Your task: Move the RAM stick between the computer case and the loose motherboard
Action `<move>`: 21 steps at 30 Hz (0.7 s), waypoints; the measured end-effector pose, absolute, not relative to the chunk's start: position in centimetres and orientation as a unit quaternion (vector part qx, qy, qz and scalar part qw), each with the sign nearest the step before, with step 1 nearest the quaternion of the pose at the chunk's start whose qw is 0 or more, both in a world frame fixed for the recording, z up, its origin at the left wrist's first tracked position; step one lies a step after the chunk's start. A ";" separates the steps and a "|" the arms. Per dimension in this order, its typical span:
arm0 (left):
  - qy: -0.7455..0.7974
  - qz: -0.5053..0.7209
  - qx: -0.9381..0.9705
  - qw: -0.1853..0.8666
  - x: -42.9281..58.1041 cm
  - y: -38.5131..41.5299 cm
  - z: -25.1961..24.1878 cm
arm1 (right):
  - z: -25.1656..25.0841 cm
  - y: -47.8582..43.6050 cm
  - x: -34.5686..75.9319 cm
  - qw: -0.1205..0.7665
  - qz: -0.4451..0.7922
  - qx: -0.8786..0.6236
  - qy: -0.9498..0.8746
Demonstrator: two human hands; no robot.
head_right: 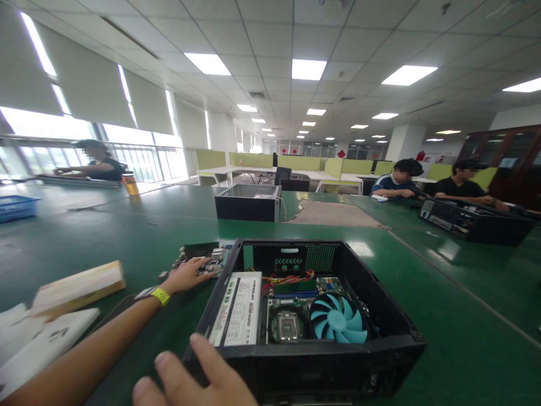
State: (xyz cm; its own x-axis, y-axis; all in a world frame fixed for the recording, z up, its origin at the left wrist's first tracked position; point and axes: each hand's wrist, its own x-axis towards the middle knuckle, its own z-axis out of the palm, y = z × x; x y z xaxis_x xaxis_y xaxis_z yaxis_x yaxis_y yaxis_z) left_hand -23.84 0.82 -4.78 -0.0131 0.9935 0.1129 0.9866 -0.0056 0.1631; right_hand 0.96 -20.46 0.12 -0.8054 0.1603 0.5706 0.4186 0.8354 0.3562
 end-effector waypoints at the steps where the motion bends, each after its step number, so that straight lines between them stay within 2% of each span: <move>1: 0.692 0.090 0.716 0.027 -23.7 0.7 -5.2 | -1.9 -20.1 -0.1 0.261 -0.283 -0.138 -0.913; 3: 0.672 0.081 0.735 0.038 -23.2 0.6 -5.8 | -4.8 -19.0 -1.3 0.238 -0.340 -0.122 -0.901; 6: 0.691 0.098 0.715 0.027 -22.1 0.6 -6.2 | -6.1 -17.9 -1.2 0.240 -0.351 -0.152 -0.892; 9: 0.722 0.138 0.677 0.001 -21.3 0.4 -6.7 | -4.8 -17.3 -0.4 0.242 -0.292 -0.163 -0.911; 14: 0.696 0.186 0.693 -0.013 -19.9 -1.1 -7.4 | -2.4 -13.4 3.1 0.180 -0.201 -0.275 -0.923; 21: 0.587 0.229 0.776 0.028 -15.4 -6.1 -7.3 | -2.6 -6.0 14.3 0.136 -0.223 -0.463 -0.847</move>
